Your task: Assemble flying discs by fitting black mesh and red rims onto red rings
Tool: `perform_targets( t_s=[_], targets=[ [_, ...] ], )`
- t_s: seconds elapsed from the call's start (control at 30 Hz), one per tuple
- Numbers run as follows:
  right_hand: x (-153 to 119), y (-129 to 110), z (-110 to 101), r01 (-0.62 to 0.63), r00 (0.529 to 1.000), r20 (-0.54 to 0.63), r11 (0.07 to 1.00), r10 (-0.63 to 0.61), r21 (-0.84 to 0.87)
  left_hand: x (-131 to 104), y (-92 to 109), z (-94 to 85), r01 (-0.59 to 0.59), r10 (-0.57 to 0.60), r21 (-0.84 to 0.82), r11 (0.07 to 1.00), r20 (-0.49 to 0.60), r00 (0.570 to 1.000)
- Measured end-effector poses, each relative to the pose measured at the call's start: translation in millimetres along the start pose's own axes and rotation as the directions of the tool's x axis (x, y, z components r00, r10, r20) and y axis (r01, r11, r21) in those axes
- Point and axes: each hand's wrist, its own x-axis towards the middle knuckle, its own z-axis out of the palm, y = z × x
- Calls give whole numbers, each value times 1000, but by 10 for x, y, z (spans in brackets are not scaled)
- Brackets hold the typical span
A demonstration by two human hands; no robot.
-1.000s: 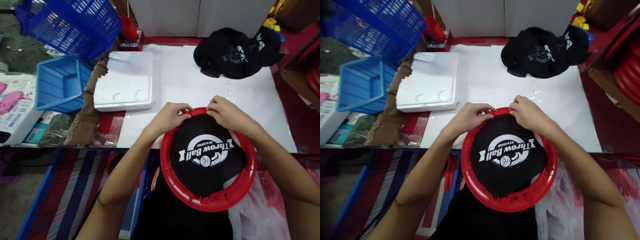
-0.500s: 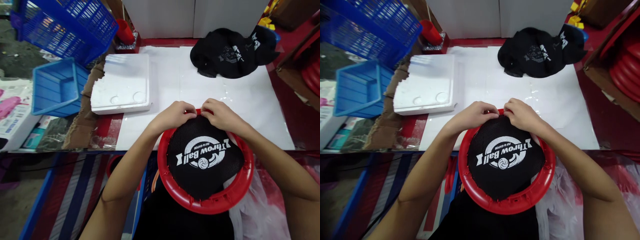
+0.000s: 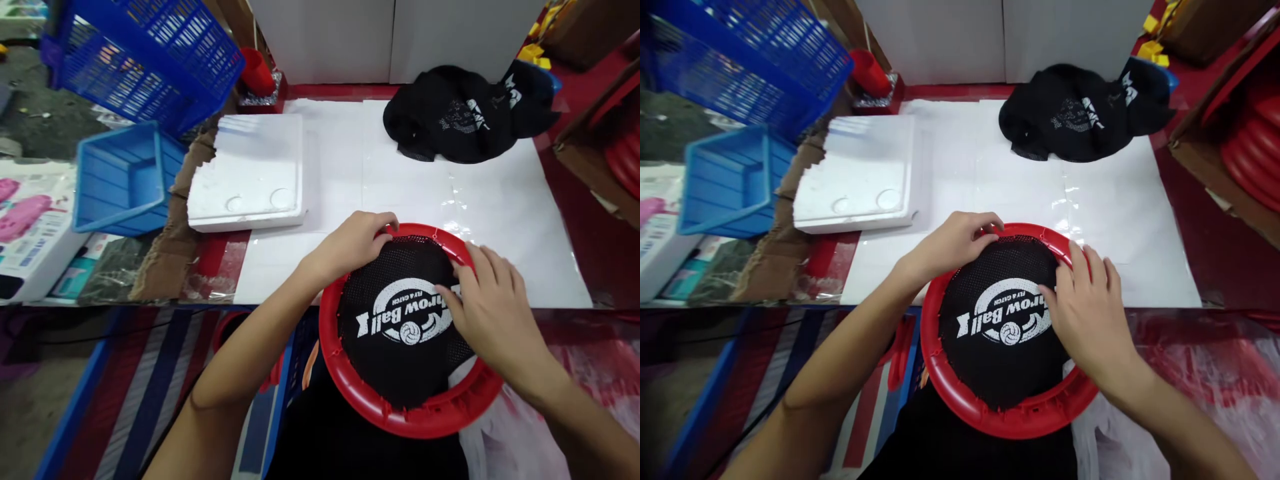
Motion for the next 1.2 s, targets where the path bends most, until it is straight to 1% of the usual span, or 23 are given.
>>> perform_targets(
  t_s=[0.07, 0.1, 0.13, 0.2, 0.27, 0.3, 0.33, 0.37, 0.43, 0.5, 0.57, 0.6, 0.67, 0.7, 0.77, 0.83, 0.9, 1.0, 1.1, 1.13, 1.2],
  targets=[
    [-175, 34, 47, -52, 999, 10, 998, 52, -27, -99, 73, 2, -18, 16, 131, 991, 22, 1000],
    [-183, 86, 73, -53, 998, 27, 999, 53, -6, -165, 122, -1, -24, 14, 203, 979, 47, 999],
    [-145, 156, 95, -39, 998, 56, 998, 37, 39, -240, 183, -5, -22, 0, 273, 962, 80, 997],
    [36, 324, 115, 22, 991, 122, 980, -47, 199, -393, 339, -8, 8, -76, 413, 911, 149, 986],
    [276, 478, 105, 94, 976, 149, 923, -160, 374, -503, 511, 7, 41, -161, 535, 844, 179, 971],
    [391, 537, 95, 134, 971, 125, 893, -206, 430, -524, 581, 24, 46, -174, 579, 814, 166, 971],
    [491, 580, 87, 185, 967, 75, 870, -244, 457, -516, 628, 45, 43, -158, 610, 791, 136, 978],
    [571, 611, 83, 238, 961, 15, 857, -275, 457, -479, 644, 69, 25, -113, 630, 776, 99, 989],
    [666, 650, 97, 315, 947, -82, 853, -310, 415, -338, 584, 111, -71, 33, 650, 757, 71, 997],
    [675, 684, 134, 329, 943, -95, 859, -318, 392, -154, 445, 132, -189, 164, 646, 740, 100, 981],
    [620, 726, 165, 283, 957, -52, 879, -285, 383, 10, 311, 130, -288, 247, 604, 743, 152, 957],
    [575, 747, 166, 243, 968, -34, 893, -249, 379, 70, 267, 119, -316, 263, 573, 756, 176, 949],
    [462, 786, 130, 159, 984, 14, 907, -179, 390, 135, 240, 79, -337, 249, 504, 795, 235, 939],
    [399, 804, 93, 123, 986, 50, 901, -158, 416, 140, 251, 51, -326, 219, 469, 821, 270, 938],
    [277, 835, 7, 65, 984, 115, 868, -138, 492, 107, 299, -9, -264, 132, 416, 870, 319, 938],
    [186, 858, -61, 25, 982, 140, 833, -122, 553, 37, 342, -54, -207, 69, 382, 900, 344, 936],
    [150, 858, -82, 11, 986, 129, 808, -107, 589, -45, 352, -68, -188, 59, 348, 918, 350, 935],
    [193, 807, -44, 36, 986, 106, 787, -128, 615, -139, 313, -49, -188, 74, 311, 932, 343, 936],
    [275, 739, 16, 93, 983, 68, 789, -169, 608, -163, 276, -31, -121, 27, 286, 951, 313, 949],
    [295, 722, 33, 99, 985, 54, 791, -165, 604, -160, 274, -29, -91, 8, 266, 960, 299, 954],
    [316, 697, 65, 59, 994, 34, 791, -100, 609, -151, 285, -25, -56, -9, 229, 972, 271, 962]
  ],
)
